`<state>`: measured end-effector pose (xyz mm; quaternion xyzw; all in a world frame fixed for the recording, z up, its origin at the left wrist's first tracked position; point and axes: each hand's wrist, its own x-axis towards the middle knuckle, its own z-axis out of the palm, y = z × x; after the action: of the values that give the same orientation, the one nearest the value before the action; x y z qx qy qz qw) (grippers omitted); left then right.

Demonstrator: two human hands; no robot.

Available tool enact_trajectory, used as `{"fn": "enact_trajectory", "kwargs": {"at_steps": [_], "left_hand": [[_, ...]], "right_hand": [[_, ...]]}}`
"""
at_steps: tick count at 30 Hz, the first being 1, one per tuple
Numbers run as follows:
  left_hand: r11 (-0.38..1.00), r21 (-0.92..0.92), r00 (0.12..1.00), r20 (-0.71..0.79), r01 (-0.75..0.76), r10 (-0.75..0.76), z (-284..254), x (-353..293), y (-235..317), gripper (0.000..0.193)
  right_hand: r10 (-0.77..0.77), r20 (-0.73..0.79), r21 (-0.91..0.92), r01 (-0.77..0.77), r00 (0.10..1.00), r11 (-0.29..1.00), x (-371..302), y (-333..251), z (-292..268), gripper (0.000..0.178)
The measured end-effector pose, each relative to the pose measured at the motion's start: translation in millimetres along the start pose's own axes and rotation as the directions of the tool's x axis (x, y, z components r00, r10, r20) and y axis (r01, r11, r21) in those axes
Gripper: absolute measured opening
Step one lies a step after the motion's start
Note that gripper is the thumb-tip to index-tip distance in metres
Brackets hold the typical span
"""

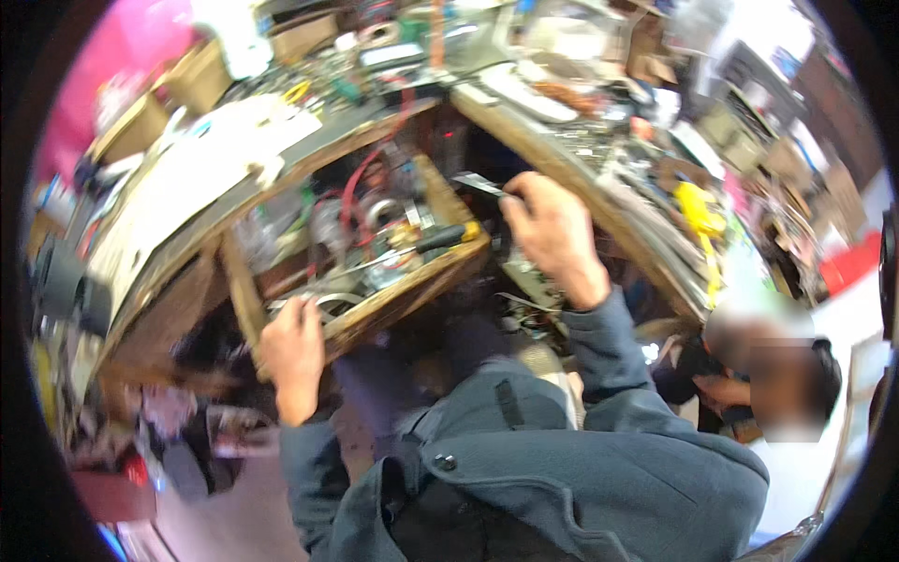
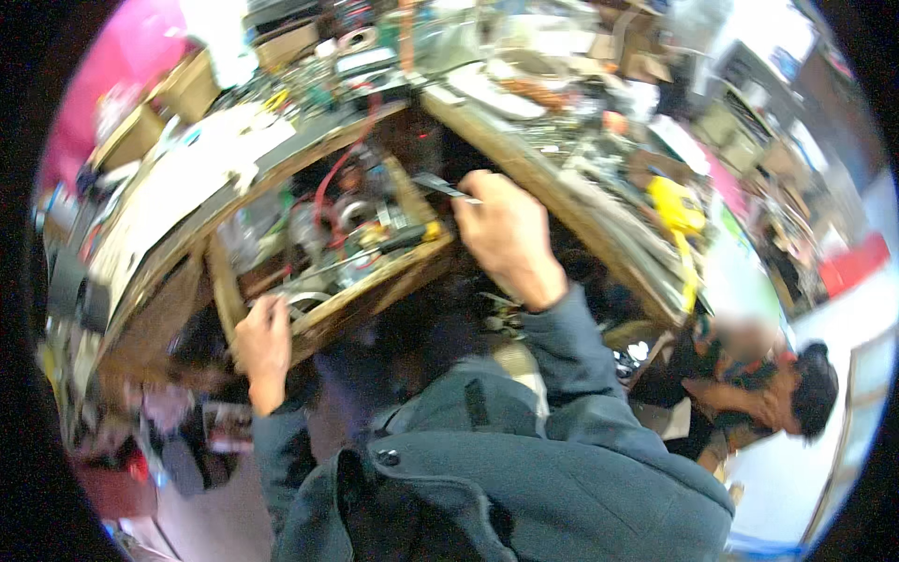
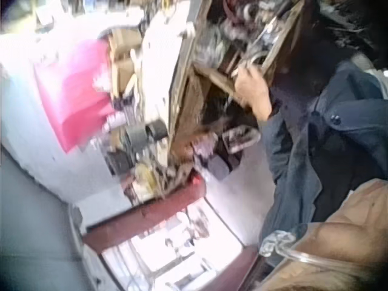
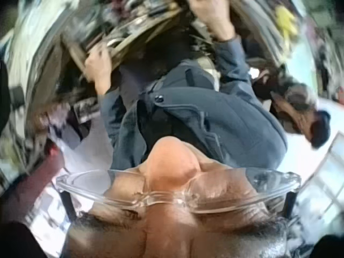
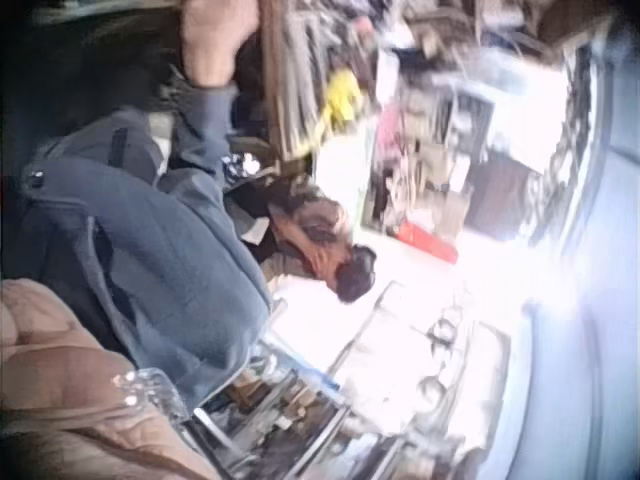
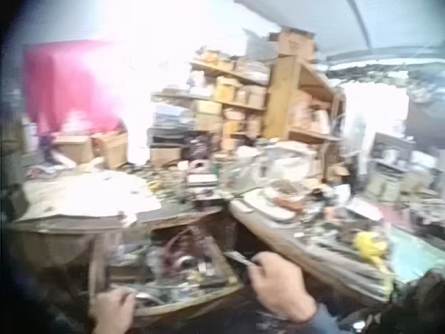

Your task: The person assembles a small electronic device, likely a portable fan, by connecting wires and fitting components into a casing. They handle various tools and parts, including a screwdriver and a fan blade, while working at a cluttered workbench.

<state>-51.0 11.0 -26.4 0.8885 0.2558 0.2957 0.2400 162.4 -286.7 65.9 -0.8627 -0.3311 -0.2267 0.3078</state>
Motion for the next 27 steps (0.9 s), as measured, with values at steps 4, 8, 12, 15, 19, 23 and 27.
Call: {"fn": "enact_trajectory", "kwargs": {"at_steps": [4, 8, 12, 15, 19, 23, 27], "left_hand": [[0.999, -0.021, 1.000, 0.015, 0.025, -0.025, -1, 1, 1, 0.024], [1.000, -0.019, 1.000, 0.001, -0.007, 0.007, -3, 0, 6, 0.025], [0.998, 0.027, 0.999, 0.005, -0.054, 0.054, 0, -1, 0, 0.028], [0.999, 0.015, 0.999, 0.005, -0.047, 0.047, -2, -2, 1, 0.028], [0.999, 0.004, 0.999, 0.006, -0.054, 0.054, -2, -3, 0, 0.026], [1.000, 0.000, 0.997, 0.071, 0.013, -0.013, -1, -1, 2, 0.025], [1.000, 0.004, 0.998, 0.060, 0.021, -0.021, -3, -2, 2, 0.025]], "right_hand": [[-0.030, -0.061, -0.131, 0.022, 0.998, 0.991, 2, -4, -26, 0.016], [-0.057, -0.074, -0.271, 0.035, 0.996, 0.962, -6, -12, -83, 0.016], [-0.016, -0.058, -0.398, -0.008, 0.998, 0.917, -15, -20, -141, 0.016], [-0.063, -0.078, -0.476, 0.018, 0.995, 0.879, -12, -8, -167, 0.015], [-0.025, -0.031, -0.448, 0.008, 0.999, 0.894, 15, 36, -195, 0.019], [-0.032, 0.088, -0.533, 0.074, 0.996, 0.843, 54, 122, -233, 0.022], [0.079, 0.106, -0.493, -0.017, 0.991, 0.870, 67, 181, -249, 0.023]]}}
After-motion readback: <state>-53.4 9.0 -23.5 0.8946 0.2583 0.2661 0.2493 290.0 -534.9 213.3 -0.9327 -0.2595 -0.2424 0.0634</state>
